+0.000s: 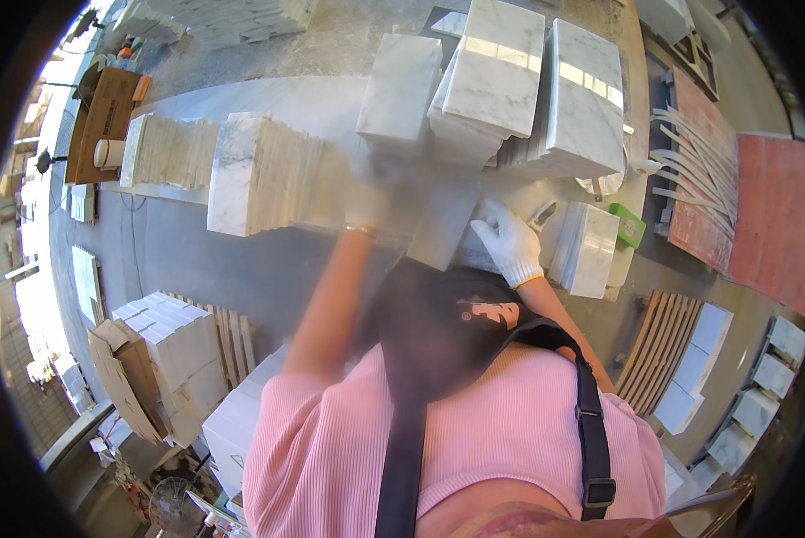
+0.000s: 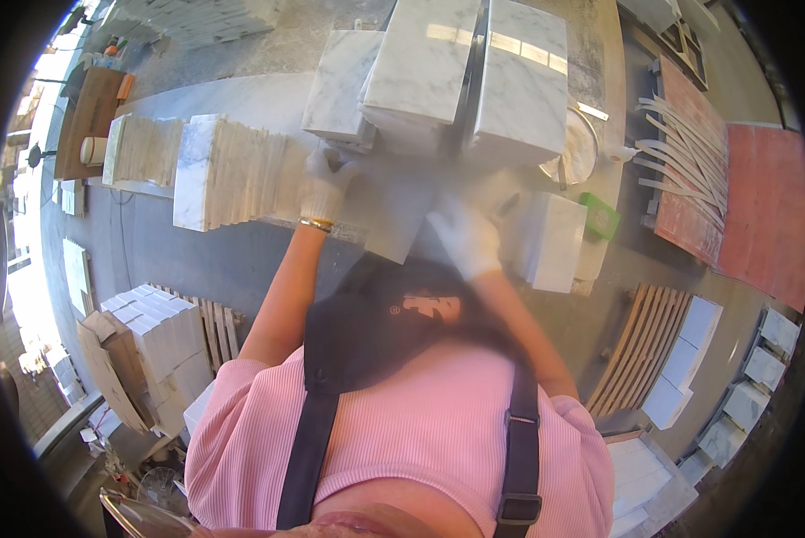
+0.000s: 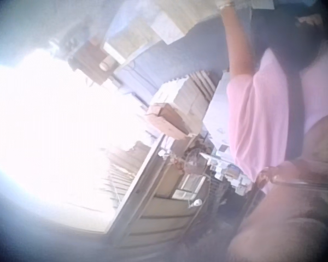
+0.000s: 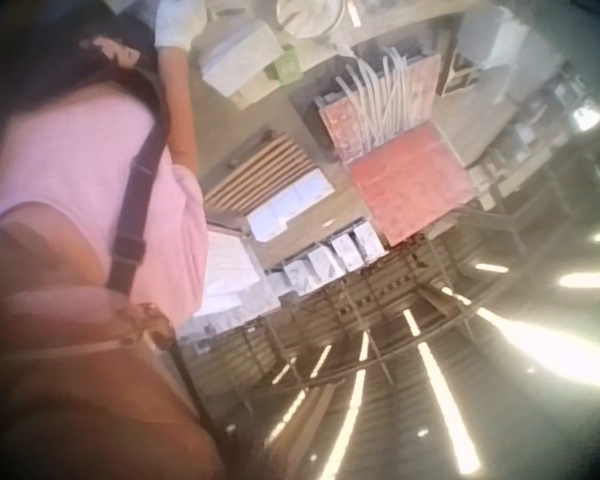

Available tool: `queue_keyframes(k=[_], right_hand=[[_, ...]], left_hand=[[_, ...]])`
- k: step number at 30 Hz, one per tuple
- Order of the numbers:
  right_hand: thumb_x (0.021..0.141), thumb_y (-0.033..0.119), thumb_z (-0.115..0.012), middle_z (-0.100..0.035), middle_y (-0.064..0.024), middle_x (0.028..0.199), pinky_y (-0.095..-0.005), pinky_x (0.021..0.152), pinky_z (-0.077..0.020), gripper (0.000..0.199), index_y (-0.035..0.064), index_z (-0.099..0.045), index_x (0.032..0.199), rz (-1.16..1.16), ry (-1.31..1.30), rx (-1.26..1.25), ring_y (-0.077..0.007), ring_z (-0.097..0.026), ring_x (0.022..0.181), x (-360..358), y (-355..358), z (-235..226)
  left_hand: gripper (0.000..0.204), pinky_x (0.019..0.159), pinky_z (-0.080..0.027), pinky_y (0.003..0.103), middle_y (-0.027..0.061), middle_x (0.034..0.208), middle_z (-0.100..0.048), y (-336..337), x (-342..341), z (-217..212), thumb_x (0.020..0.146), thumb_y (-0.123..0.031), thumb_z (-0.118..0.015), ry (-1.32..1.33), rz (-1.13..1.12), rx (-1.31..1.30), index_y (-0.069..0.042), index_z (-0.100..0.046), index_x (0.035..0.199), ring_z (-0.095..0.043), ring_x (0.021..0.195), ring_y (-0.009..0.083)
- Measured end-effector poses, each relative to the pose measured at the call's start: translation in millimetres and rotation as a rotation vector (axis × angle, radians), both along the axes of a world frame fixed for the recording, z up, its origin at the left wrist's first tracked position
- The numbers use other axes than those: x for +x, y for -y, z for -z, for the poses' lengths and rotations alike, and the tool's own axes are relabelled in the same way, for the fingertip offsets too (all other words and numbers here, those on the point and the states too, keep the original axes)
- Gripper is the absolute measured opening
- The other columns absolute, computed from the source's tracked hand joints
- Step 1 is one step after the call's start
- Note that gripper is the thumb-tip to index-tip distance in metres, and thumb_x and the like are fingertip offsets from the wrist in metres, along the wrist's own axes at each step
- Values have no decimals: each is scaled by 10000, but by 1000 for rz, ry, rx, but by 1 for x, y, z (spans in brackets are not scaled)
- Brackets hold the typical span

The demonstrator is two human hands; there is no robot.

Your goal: The person repeatedly picks up rectangular blocks, rubs their surfaces with a sanding block, and places them back on the table. They also handle a green box and a metal bowl, moving them aside to access the blocks.

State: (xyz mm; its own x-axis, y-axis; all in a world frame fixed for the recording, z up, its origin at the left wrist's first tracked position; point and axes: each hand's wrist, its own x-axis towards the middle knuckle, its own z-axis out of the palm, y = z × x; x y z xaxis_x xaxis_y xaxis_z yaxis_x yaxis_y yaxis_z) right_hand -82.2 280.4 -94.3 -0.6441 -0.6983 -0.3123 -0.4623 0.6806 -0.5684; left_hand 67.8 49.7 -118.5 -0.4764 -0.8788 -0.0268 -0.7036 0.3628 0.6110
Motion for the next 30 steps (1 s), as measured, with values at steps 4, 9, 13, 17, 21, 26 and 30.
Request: queue_keyframes(k=[4,9,13,17,21,26,30], right_hand=[[823,501,-733,-676,-129,1184,-432,863,-541,727,127,-531,1412,-139,-21,80,-339,-675,1022,9,15,-21],[781,474,-762,-551,-156,1371,-460,868,-541,775,128,-499,1423,-357,-31,256,-372,-634,1085,16,31,-41],[766,418,-770,-561,-152,1324,-468,850,-541,732,120,-521,1387,-348,-58,171,-373,-634,1053,18,35,-33],[776,378,-763,-572,-137,1287,-461,853,-539,683,133,-538,1373,-392,-129,105,-368,-629,1052,17,41,-21],[805,336,-746,-585,-118,1265,-444,887,-527,606,152,-563,1352,-403,-139,75,-354,-611,1097,13,48,-14],[837,282,-725,-591,-96,1285,-431,926,-516,524,169,-586,1329,-357,-47,12,-333,-595,1140,4,45,-10],[839,271,-723,-592,-85,1313,-429,932,-517,506,185,-598,1322,-331,-114,-26,-327,-598,1157,3,36,-11]], left_hand=[[432,731,-529,411,117,934,-667,5,-13,10,755,-335,-868,-56,-118,13,-23,-620,924,-662,841,286],[405,730,-531,416,107,856,-682,17,-5,9,775,-329,-846,-111,32,187,-24,-636,940,-665,784,290],[415,754,-538,426,120,908,-705,-10,16,-16,828,-388,-767,-7,293,307,-71,-678,1080,-682,823,311],[441,820,-538,453,171,1036,-713,-55,15,-37,847,-400,-707,160,305,304,-148,-681,1208,-680,944,360],[423,789,-536,477,116,1040,-685,-66,23,-37,823,-422,-720,94,222,172,-194,-689,1178,-665,940,356],[248,735,-540,469,104,1004,-680,-84,34,-22,805,-375,-698,63,660,-106,-219,-735,994,-661,907,328],[132,639,-543,456,56,904,-688,-83,31,-6,827,-315,-654,235,695,-250,-217,-724,881,-665,814,297]])
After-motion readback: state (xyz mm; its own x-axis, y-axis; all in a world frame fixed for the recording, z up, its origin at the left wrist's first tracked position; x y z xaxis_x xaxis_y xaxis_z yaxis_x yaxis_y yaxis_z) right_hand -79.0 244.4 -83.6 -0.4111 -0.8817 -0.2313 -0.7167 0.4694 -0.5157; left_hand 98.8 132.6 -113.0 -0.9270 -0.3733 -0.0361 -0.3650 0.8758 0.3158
